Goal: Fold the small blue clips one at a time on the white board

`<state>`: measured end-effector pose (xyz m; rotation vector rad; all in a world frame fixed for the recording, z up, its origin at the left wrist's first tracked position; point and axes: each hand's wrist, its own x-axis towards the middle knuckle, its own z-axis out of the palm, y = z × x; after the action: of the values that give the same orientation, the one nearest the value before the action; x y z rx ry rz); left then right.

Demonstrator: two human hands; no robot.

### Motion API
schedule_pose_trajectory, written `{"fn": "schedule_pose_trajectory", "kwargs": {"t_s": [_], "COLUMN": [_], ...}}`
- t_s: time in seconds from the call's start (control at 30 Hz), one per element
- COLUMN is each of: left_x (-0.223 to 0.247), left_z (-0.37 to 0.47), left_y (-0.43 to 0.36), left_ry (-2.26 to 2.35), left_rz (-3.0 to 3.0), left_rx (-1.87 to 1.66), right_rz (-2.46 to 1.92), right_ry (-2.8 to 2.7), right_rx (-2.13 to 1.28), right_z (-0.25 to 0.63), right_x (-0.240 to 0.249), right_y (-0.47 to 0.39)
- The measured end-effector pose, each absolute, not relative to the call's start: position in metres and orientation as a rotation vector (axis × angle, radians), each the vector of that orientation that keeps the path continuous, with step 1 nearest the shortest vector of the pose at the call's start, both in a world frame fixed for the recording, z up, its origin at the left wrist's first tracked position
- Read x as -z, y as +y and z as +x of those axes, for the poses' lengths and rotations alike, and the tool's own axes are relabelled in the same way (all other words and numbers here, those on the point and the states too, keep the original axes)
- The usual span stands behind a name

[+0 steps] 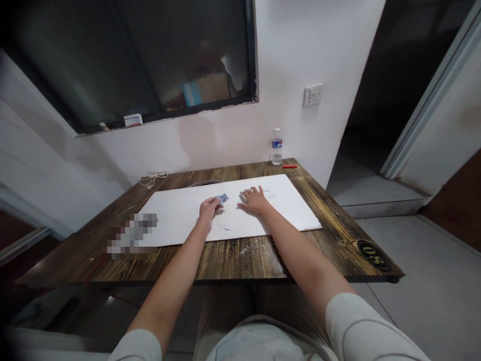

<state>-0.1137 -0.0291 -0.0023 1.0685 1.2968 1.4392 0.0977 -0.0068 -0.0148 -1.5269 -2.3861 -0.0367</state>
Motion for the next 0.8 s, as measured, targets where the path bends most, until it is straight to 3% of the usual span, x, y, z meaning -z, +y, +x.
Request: {"fn": "schedule_pose_trajectory", "kwargs": {"t_s": [0.8], "left_x": [0.0], "left_z": [-0.114], "left_y": [-0.029], "left_ry": [1.309], "left_rz": [1.065], "left_rx": [-1.431], "right_rz": [-1.435], "right_ry": [-2.428], "right_rx": [0.195], "right_z": [0.096], "right_x": [0.003], "right_y": [-0.013]}}
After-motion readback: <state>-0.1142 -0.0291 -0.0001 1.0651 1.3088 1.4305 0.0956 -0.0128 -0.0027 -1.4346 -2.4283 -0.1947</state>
